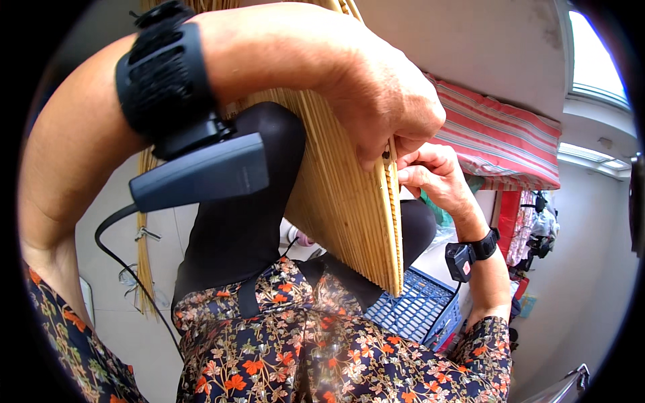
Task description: The person uses a needle and thread to sew along the edge of a bamboo mat, binding the slats to a thin wooden rod. They push the needle through the gaps, pull the thread tight, and move along the mat by hand.
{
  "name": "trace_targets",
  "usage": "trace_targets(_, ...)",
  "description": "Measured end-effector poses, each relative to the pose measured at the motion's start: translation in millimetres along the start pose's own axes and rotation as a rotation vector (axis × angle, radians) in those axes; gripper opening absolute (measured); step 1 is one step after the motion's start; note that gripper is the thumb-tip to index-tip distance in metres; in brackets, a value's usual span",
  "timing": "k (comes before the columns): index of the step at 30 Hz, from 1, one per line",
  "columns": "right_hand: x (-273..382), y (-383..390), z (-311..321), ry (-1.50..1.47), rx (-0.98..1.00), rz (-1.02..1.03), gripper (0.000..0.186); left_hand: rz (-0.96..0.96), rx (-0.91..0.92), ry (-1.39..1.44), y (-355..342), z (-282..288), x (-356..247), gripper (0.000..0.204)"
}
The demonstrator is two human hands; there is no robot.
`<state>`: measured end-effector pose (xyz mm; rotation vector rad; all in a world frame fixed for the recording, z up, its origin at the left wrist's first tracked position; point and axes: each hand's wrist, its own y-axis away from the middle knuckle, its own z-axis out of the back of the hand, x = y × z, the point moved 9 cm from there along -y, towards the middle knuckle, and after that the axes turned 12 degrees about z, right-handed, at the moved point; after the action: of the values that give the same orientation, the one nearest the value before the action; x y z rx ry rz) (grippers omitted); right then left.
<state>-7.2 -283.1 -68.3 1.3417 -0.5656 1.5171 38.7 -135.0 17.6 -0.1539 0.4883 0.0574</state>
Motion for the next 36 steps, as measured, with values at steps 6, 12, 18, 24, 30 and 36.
trace_targets(6, -12, -9, 1, -0.065, 0.015, 0.003, 0.012, 0.095, 0.217, -0.038, -21, -25, 24, 0.040)
trace_targets(12, 11, -16, -18, 0.120, 0.224, 0.185, 0.014, -0.040, -0.062, 0.065, 3, -21, 20, 0.027)
trace_targets(18, 66, -28, -61, 0.406, 0.461, 0.617, 0.011, -0.055, -0.225, 0.056, 53, -11, -7, 0.016)
trace_targets(24, 9, -23, 55, 0.477, 0.262, 0.180, 0.009, 0.123, 0.068, -0.018, 69, -14, -23, 0.013)
trace_targets(30, 54, -25, -32, 0.334, 0.233, 0.450, 0.006, 0.187, 0.019, 0.020, 93, -13, -25, 0.018)
trace_targets(36, 83, -38, -60, 0.243, 0.303, 0.732, 0.022, 0.319, -0.163, 0.102, 100, 0, -7, 0.016)
